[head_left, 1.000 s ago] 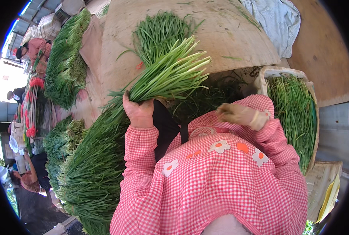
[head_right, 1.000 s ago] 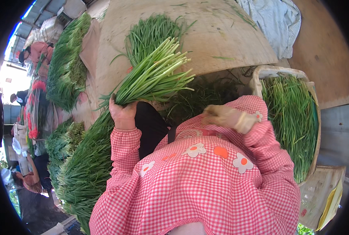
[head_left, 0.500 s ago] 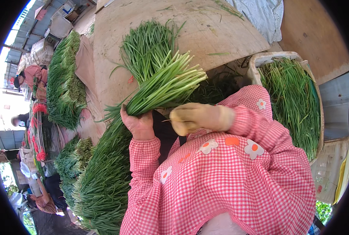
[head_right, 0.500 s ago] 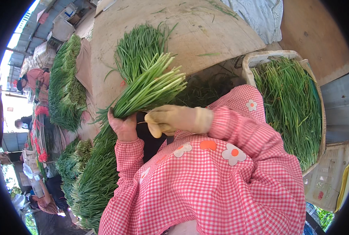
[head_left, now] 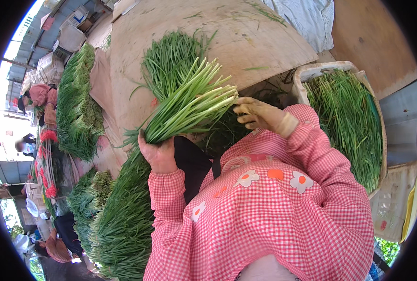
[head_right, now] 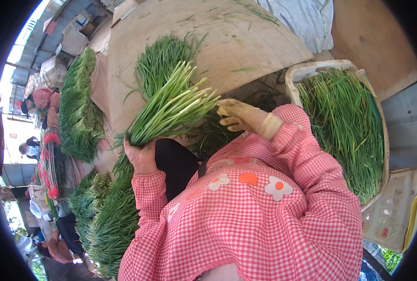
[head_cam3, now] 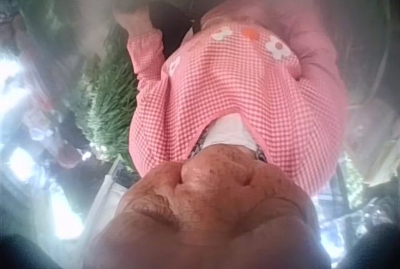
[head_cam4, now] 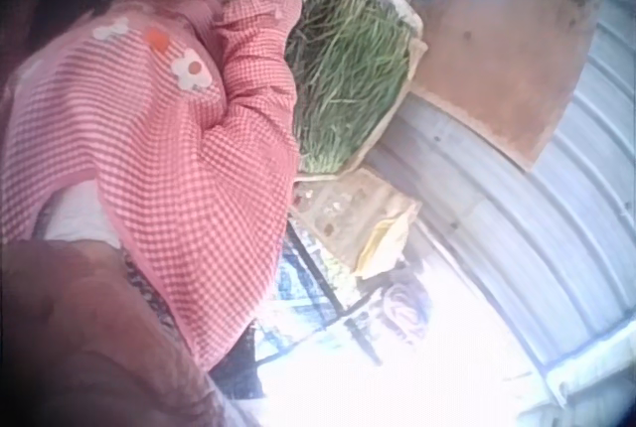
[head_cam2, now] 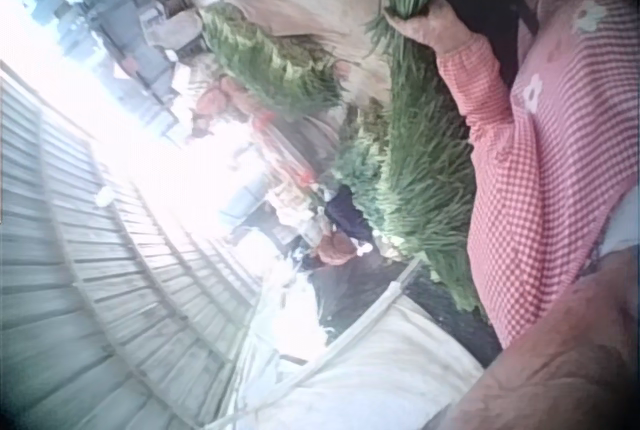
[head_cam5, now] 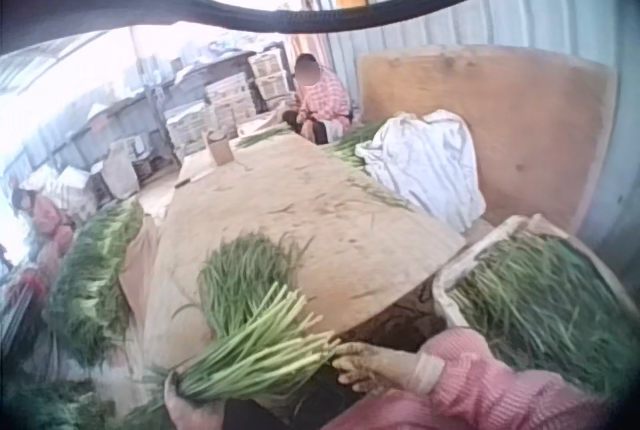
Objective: The person sorts bunches of chives by hand, removes yellowed leaves, aligns the stems, ties the bunch with a red string, and places it into a plastic crate.
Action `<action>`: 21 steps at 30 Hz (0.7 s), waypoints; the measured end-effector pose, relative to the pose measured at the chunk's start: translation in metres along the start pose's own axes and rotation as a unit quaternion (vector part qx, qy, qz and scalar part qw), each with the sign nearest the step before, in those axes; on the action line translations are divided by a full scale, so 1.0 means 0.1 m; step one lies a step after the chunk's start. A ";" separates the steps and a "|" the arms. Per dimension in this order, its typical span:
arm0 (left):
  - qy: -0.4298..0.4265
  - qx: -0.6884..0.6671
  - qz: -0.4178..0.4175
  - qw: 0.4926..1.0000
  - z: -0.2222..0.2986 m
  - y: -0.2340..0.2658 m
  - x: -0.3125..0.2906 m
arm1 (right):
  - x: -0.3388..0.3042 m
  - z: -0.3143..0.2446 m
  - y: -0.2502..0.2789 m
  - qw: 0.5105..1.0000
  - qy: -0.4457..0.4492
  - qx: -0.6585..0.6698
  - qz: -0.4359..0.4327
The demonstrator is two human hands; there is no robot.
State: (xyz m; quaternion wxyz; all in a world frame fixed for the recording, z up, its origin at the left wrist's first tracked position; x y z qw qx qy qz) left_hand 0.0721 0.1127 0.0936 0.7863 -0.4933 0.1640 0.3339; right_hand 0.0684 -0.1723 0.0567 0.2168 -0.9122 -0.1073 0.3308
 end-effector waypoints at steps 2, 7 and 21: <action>0.017 -0.013 -0.011 1.000 -0.02 -0.04 -0.06 | 0.14 -0.01 -0.19 0.996 0.007 0.090 -0.023; 0.009 -0.009 -0.004 1.000 -0.01 0.01 0.00 | 0.22 0.01 -0.21 0.996 0.033 0.047 0.064; -0.011 -0.009 0.007 1.000 0.03 0.10 0.10 | -0.14 -0.61 0.16 0.761 0.504 -0.358 0.197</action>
Point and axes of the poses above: each hand's wrist, its own x-axis towards the middle knuckle, its own y-axis out of the back of the hand, z = x × y, the point moved 9 cm from there along x, towards the middle knuckle, and after that the axes turned 13 degrees about z, right-handed, at the moved point
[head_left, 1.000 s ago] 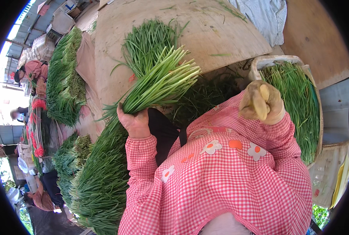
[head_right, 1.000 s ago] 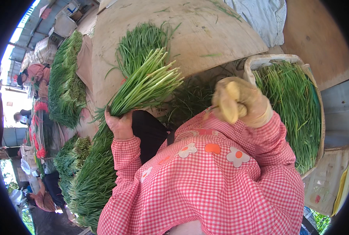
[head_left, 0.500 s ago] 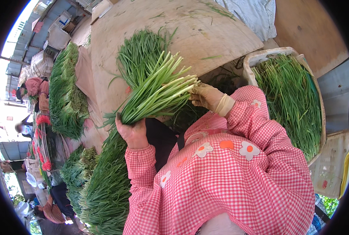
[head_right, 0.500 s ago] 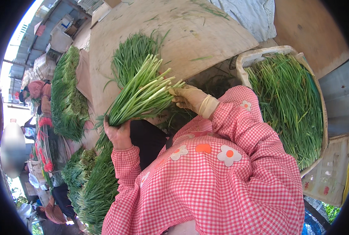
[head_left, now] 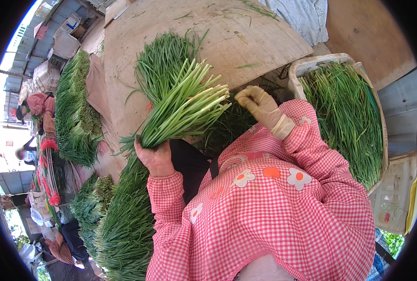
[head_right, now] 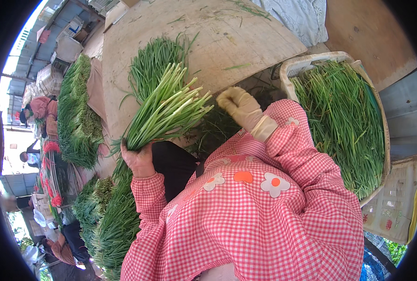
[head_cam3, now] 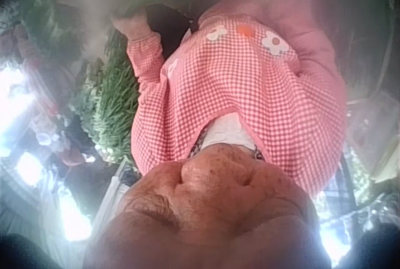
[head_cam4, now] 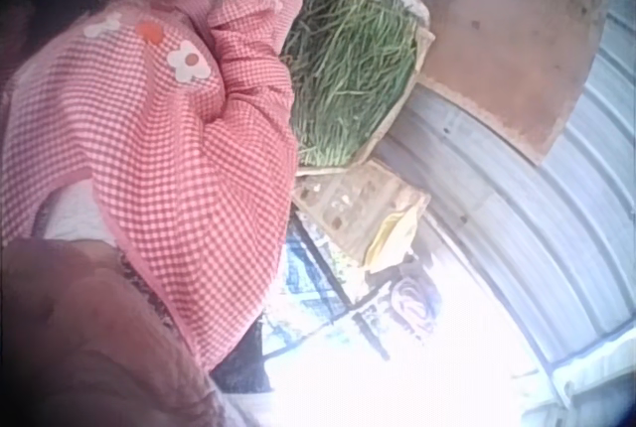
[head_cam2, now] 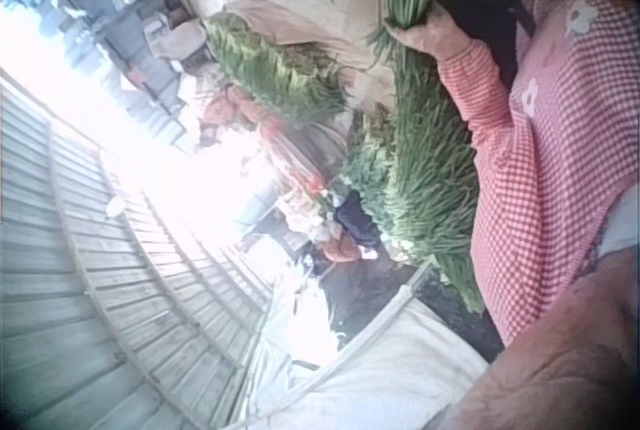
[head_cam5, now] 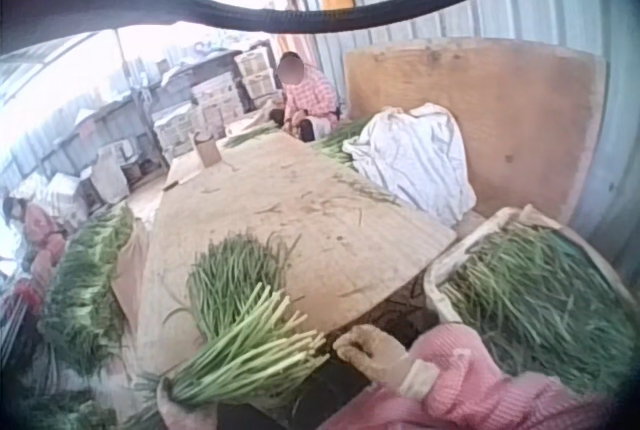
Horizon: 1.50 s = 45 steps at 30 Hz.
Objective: The person sorts bunches of chives by hand, removes yellowed leaves, aligns the stems, ties the bunch with a red string, and places it into a plastic crate.
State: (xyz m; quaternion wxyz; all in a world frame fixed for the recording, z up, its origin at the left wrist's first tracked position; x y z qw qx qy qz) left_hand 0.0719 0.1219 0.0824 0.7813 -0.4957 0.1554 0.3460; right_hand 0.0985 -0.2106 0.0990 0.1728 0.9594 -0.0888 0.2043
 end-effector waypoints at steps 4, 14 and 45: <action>0.018 0.001 0.000 1.000 -0.10 -0.05 -0.04 | -0.05 -0.04 -0.30 0.994 0.074 -0.068 -0.036; 0.038 0.013 -0.062 0.997 -0.11 -0.10 -0.09 | -0.22 0.10 -0.66 0.824 -0.331 0.456 -0.059; 0.004 -0.063 -0.413 0.909 0.29 -1.35 -0.47 | 0.46 0.65 1.35 0.864 -0.031 -0.502 0.019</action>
Point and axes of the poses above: each hand's wrist, its own x-axis towards the middle knuckle, its own y-axis out of the back of the hand, z = x × y, the point moved 9 cm from there along x, towards the middle knuckle, and after that the axes turned 13 degrees about z, right-handed, at the moved point
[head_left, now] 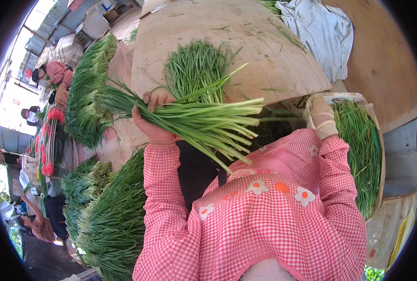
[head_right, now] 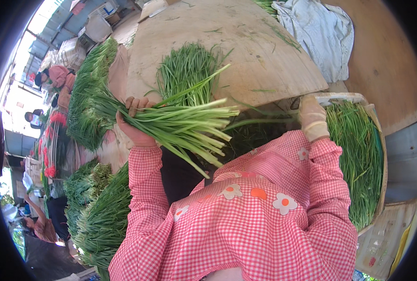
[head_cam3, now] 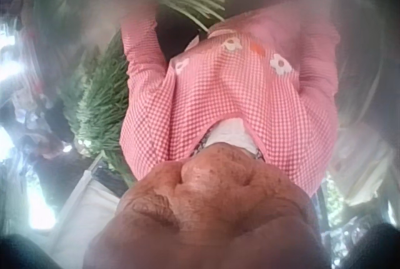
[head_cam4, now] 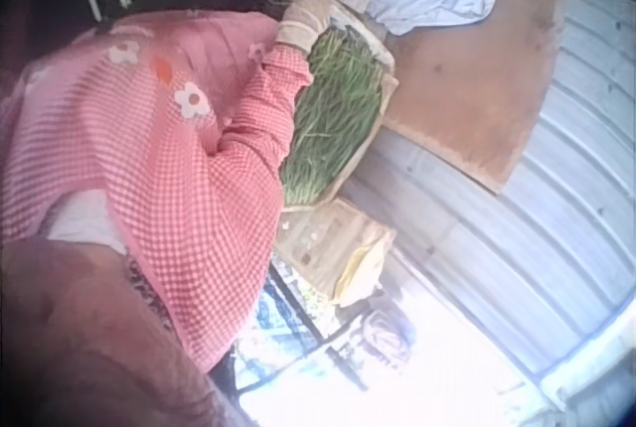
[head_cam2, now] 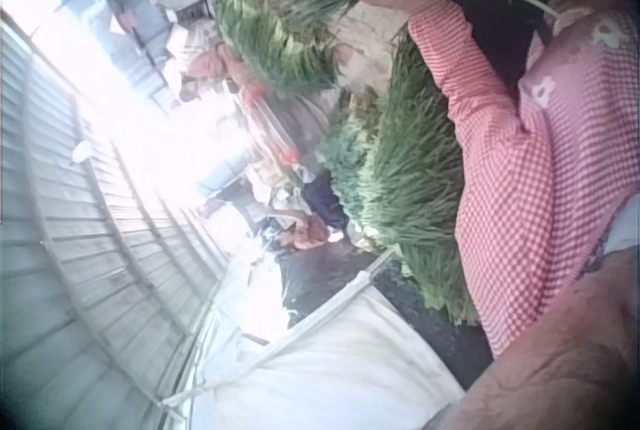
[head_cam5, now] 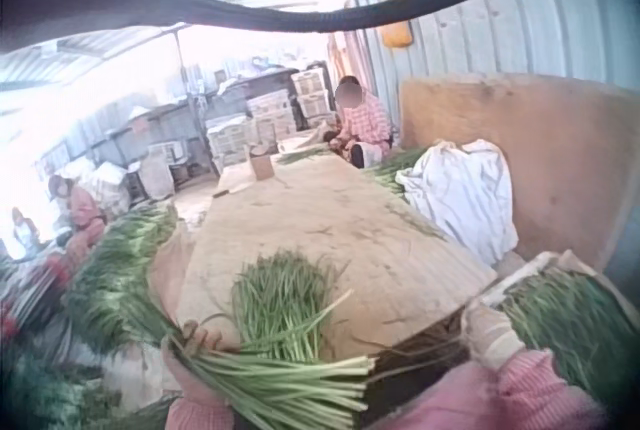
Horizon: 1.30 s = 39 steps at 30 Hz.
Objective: The person sorts bunches of chives by hand, removes yellowed leaves, aligns the stems, ties the bunch with a red string, and places it into a plastic crate.
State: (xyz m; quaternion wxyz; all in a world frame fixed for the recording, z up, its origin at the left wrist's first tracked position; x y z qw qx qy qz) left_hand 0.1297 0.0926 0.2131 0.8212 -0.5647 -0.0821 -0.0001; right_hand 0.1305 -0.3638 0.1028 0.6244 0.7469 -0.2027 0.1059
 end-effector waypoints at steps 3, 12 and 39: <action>0.015 -0.069 -0.076 0.995 0.08 -0.01 0.08 | -0.16 -0.22 -0.14 0.986 0.076 -0.019 -0.145; 0.065 -0.103 -0.151 0.981 -0.09 0.14 0.12 | -0.56 -1.92 0.12 0.664 -0.040 0.676 -0.318; -0.004 0.025 -0.042 0.999 -0.24 0.30 0.02 | -0.87 -2.25 0.39 0.840 0.161 0.453 -0.252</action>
Point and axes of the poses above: each hand's wrist, its own x-axis towards the middle knuckle, its own y-axis out of the back of the hand, z = x × y, the point moved 9 cm from there along x, towards the middle knuckle, and after that the axes turned 13 degrees about z, right-handed, at the moved point
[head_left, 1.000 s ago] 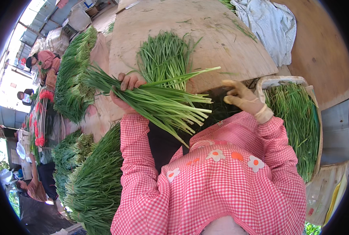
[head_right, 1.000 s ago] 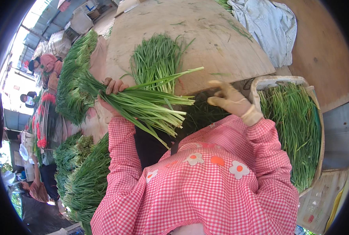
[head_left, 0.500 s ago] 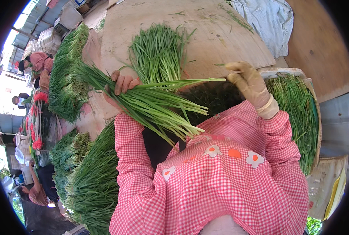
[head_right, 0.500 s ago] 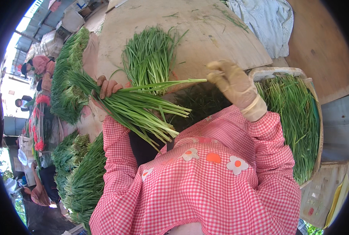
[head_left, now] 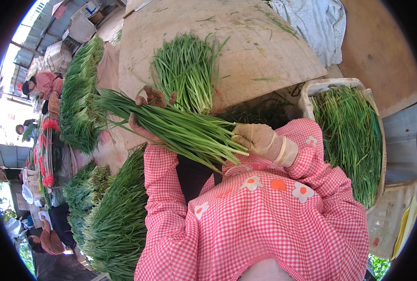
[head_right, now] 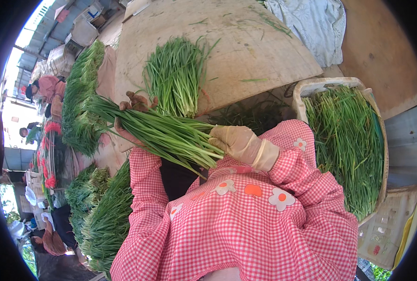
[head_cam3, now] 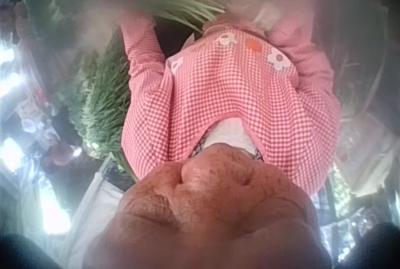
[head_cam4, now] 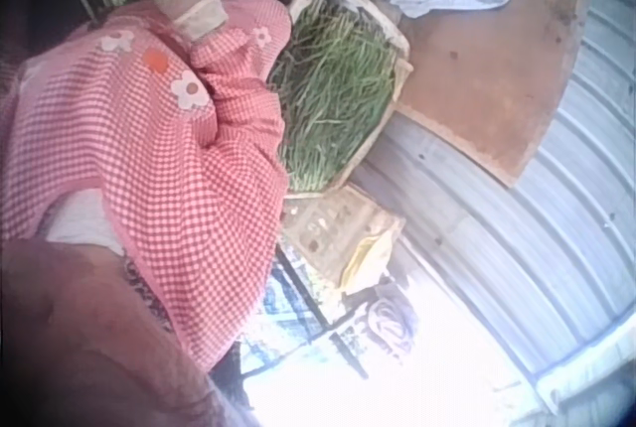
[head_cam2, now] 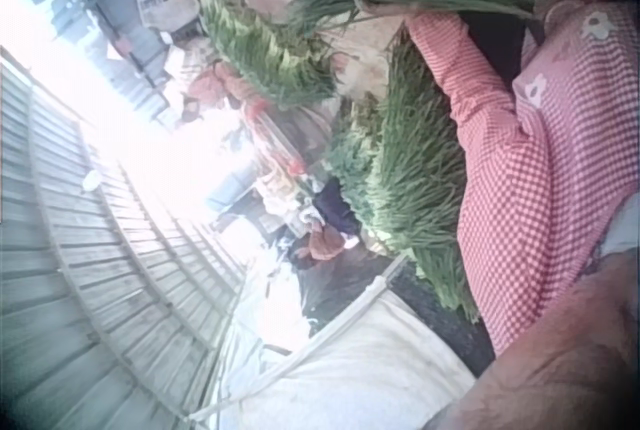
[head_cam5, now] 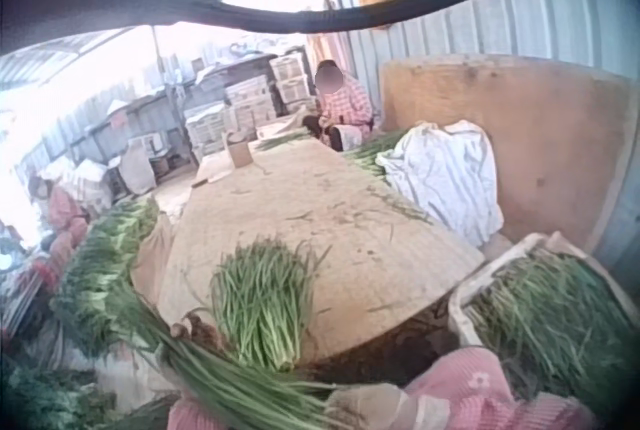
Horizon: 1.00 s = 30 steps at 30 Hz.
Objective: The person sorts bunches of chives by hand, removes yellowed leaves, aligns the stems, ties the bunch with a red string, and places it into a plastic crate.
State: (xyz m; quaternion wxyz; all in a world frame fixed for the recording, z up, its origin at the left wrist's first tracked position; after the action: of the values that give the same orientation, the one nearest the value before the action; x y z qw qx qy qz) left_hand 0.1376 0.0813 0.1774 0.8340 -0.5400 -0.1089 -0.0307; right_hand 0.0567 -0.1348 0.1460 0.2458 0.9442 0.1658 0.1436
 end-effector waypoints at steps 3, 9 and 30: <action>0.069 -0.149 -0.032 0.986 -0.13 -0.14 -0.03 | -0.01 0.05 -0.16 0.999 0.012 -0.033 -0.020; 0.098 -0.148 -0.062 0.982 -0.12 -0.21 0.11 | -0.18 0.32 -0.33 0.992 -0.012 -0.087 -0.087; 0.117 0.334 0.124 0.927 -1.30 -0.81 0.19 | 0.44 0.13 0.38 0.957 -0.061 0.205 0.196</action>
State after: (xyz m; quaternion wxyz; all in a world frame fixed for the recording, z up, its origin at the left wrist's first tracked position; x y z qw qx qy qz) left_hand 0.1617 -0.0694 0.2024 0.9700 -0.2325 0.0529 0.0482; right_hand 0.1102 -0.1548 0.1634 0.0241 0.9952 -0.0114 0.0944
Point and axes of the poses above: each hand's wrist, its own x-axis towards the middle knuckle, its own y-axis out of the back of the hand, z = x × y, the point moved 9 cm from there along x, towards the middle knuckle, and after that the axes turned 13 degrees about z, right-handed, at the moved point
